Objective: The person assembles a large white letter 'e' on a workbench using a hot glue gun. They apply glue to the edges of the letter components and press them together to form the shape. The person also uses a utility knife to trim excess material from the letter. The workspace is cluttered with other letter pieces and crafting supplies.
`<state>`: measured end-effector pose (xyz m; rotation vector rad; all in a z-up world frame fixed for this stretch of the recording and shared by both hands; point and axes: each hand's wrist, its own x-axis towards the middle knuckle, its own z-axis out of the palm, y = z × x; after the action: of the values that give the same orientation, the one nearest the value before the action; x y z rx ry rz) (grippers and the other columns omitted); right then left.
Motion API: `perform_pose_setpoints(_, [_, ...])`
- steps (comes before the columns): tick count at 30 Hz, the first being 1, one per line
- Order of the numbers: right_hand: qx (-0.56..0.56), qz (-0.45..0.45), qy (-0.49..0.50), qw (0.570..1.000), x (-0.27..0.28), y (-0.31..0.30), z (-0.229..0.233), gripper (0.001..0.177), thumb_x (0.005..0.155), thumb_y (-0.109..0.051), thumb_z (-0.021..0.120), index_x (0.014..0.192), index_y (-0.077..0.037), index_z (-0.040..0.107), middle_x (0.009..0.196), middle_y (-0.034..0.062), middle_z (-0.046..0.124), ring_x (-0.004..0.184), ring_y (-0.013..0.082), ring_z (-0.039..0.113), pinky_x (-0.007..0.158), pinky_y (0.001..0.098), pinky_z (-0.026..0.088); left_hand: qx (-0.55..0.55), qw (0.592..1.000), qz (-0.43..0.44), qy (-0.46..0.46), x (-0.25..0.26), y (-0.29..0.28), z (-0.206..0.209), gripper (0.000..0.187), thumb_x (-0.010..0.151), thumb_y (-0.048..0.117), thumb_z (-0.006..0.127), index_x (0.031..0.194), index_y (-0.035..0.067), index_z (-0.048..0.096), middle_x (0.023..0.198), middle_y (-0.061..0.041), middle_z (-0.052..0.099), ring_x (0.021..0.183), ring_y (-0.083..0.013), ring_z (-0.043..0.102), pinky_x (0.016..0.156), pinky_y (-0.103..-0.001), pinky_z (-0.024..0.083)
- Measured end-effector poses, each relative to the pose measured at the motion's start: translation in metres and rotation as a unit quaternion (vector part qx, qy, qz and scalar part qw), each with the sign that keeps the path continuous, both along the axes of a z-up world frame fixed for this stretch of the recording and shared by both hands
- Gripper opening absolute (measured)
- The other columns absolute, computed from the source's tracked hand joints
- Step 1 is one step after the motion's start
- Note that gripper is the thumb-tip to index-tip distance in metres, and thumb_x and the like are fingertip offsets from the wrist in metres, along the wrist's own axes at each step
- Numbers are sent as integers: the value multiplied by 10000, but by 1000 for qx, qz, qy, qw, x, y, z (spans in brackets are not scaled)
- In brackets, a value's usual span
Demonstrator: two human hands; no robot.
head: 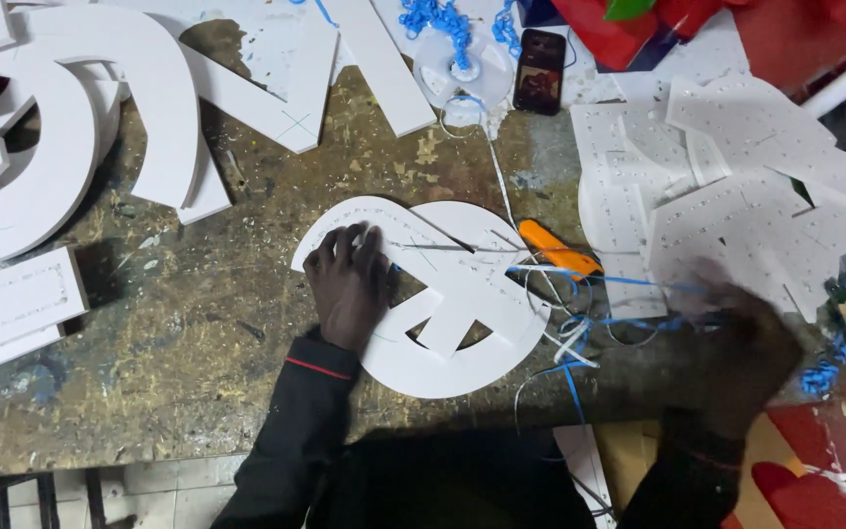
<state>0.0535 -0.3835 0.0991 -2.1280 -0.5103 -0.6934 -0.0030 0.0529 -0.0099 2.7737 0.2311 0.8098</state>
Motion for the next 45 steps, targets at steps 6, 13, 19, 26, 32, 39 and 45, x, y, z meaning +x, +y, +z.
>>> perform_pose_setpoints(6, [-205,-139,-8,969,49,-132,-53,614,1028,205,573,1553,48,851,1462,288,811,1240,465,753,1012,542,563,-6,1000,3,-23,3,-5,-12,488,1000,271,649,1463,130,703,1518,-123,682,1361,-401,585,1013,-590,447])
perform_pose_setpoints(13, [-42,150,192,969,34,100,-37,529,906,41,615,1370,-121,812,1480,226,714,1480,484,617,1221,592,501,-26,998,32,49,3,-5,-28,516,1062,380,626,1535,190,705,1526,-56,621,1496,-381,520,1146,-600,365])
perform_pose_setpoints(19, [-137,233,137,953,23,218,-78,315,1066,-130,695,1340,-209,828,1208,87,812,1150,359,776,980,466,609,-24,999,15,33,6,-4,-34,547,1046,402,623,1551,207,702,1520,-61,632,1476,-389,538,1142,-592,355])
perform_pose_setpoints(26, [-129,249,-12,960,27,238,-106,312,1126,-174,671,1418,-169,781,991,19,674,920,288,712,848,394,596,-32,999,14,38,2,-2,-32,550,1090,398,570,1614,244,641,1502,-54,623,1478,-391,536,1141,-583,341])
perform_pose_setpoints(32, [-105,292,104,945,29,219,-92,336,1022,39,707,1301,-105,829,973,75,688,945,344,746,863,435,608,-46,997,19,56,4,-4,-33,528,1052,406,601,1552,268,699,1536,-30,602,1517,-377,501,1152,-590,327])
perform_pose_setpoints(39, [-102,309,83,942,29,215,-110,310,1026,47,715,1284,-82,828,957,59,673,942,298,742,875,414,608,-60,997,26,40,5,-4,-34,476,1044,360,661,1508,287,740,1519,-34,628,1517,-386,519,1150,-613,344])
perform_pose_setpoints(45, [-78,308,67,946,29,218,-118,315,1025,48,690,1267,-90,837,951,56,652,951,303,732,897,412,606,-62,997,26,32,5,-6,-31,458,1040,341,676,1484,275,769,1486,-51,658,1498,-394,545,1151,-620,361])
